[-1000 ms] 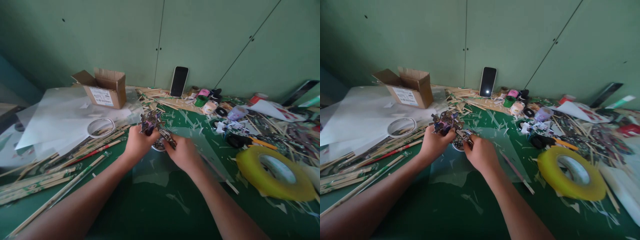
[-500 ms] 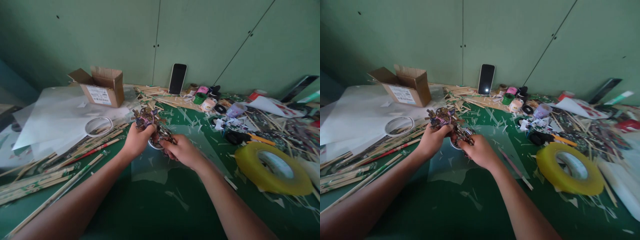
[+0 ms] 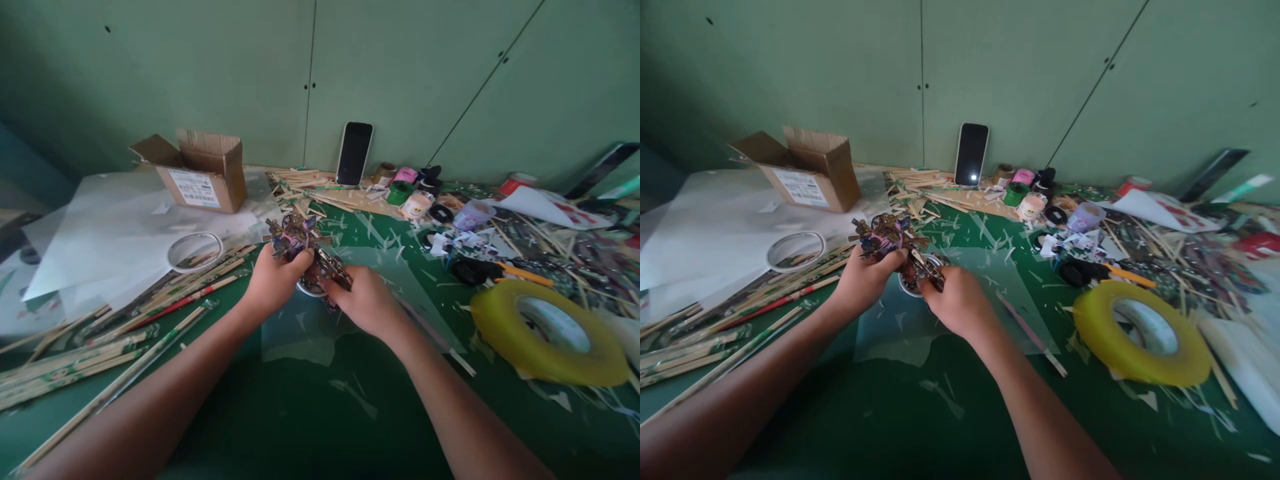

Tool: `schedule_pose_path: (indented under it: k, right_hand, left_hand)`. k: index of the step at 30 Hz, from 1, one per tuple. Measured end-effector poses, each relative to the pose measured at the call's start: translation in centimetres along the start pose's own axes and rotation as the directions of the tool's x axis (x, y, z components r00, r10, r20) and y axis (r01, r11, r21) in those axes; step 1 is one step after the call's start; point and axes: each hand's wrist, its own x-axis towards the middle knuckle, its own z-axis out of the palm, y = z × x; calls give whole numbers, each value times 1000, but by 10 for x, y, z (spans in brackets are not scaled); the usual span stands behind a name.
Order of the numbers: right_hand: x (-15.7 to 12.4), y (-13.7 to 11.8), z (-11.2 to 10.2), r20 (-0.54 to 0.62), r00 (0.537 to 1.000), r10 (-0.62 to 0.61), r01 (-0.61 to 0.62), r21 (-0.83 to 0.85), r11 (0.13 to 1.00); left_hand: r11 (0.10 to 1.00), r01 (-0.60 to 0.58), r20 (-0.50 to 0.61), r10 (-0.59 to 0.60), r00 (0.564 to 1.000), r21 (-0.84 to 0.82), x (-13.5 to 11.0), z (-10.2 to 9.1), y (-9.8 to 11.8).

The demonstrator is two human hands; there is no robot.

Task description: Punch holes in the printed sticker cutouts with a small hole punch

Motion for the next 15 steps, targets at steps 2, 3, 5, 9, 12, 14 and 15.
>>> schedule_pose_path:
  k: [2, 3, 5, 9, 12, 14, 15]
  right_hand:
    - [1, 1, 1, -24, 999, -30, 30, -15, 999]
    - [2, 2, 2, -38, 998, -42, 42, -20, 999]
    - [3, 3, 3, -57, 997, -46, 44, -35, 998]
    - [5, 4, 3, -53, 999, -11, 7, -90, 996]
    - [6, 5, 2, -88, 996, -28, 19, -103, 994]
    - [7, 8, 3, -103, 994, -47, 41, -54, 998]
    - [7, 10, 3, -104, 993, -50, 51, -2, 999]
  left_hand:
    - [1000, -5, -20, 5, 1000, 13, 0, 1, 1]
    - [1000, -6, -30, 7, 1000, 13, -1, 1, 1]
    - [1000, -7, -38, 7, 999, 5, -2, 1, 3]
    - [999, 17, -62, -13, 998, 49, -5, 3, 6]
    - [996, 4, -77, 3, 997, 93, -6, 3, 5]
    - [996, -30, -50, 34, 998, 83, -6, 2, 2]
    - [997, -53, -21, 54, 998, 54, -6, 2, 0]
